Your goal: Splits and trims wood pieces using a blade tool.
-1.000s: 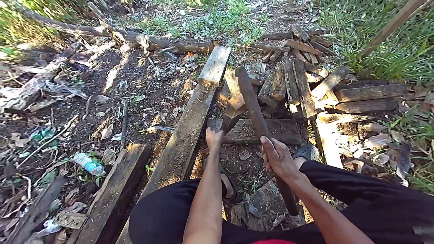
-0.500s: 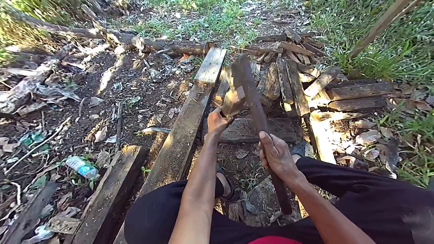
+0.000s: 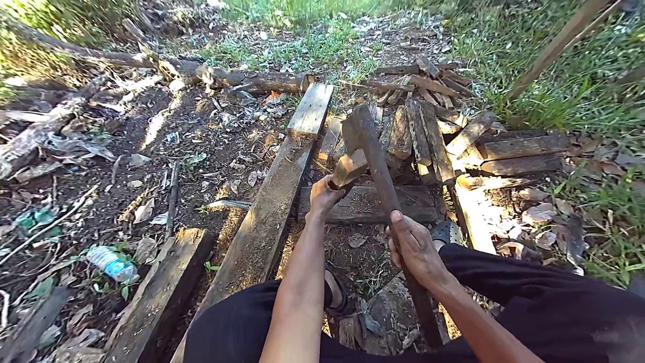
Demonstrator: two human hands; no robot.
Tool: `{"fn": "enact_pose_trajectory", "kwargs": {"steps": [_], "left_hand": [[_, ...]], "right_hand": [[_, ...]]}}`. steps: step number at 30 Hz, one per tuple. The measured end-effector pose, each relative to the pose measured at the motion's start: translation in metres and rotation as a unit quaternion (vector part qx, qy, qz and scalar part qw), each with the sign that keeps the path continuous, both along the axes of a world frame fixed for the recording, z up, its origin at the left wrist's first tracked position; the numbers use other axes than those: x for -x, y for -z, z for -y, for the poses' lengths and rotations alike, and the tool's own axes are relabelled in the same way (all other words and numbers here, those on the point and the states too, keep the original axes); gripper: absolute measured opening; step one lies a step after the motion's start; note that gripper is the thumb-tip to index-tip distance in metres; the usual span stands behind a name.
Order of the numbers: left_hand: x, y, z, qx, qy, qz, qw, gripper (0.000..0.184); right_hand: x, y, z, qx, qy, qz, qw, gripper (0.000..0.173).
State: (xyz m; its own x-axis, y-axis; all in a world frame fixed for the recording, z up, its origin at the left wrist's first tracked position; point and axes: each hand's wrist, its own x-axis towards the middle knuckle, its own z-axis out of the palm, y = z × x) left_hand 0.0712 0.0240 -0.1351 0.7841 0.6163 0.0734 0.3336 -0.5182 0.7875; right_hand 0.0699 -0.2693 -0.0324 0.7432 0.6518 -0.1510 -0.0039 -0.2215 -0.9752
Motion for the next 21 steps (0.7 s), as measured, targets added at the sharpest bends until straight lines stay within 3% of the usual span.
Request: {"fn": "enact_pose_trajectory", "kwargs": {"steps": [7,11,17,21], "left_hand": [[-0.008,0.001,-0.04,0.044,-0.01,0.045,0.998,0.04],[0.026,0.0,-0.072,0.115,-0.018,0.1,0.988,0.041],[0.096,0.01,-0.092,0.15,-0.05,0.072,0.985,0.079],[0.111,0.024,-0.099,0.287,-0.128,0.149,0.938,0.062]], "right_hand": [[0.0,-0.028,0.012,-0.103,0.054,0.047,0.992,0.064],[-0.005,-0.012,0.016,-0.103,0.08,0.069,0.989,0.065],[-0.001,0.025,0.009,-0.018,0.081,-0.096,0.992,0.066],[-0.011,0.046,0.001,0.03,0.083,-0.17,0.982,0.069]]}}
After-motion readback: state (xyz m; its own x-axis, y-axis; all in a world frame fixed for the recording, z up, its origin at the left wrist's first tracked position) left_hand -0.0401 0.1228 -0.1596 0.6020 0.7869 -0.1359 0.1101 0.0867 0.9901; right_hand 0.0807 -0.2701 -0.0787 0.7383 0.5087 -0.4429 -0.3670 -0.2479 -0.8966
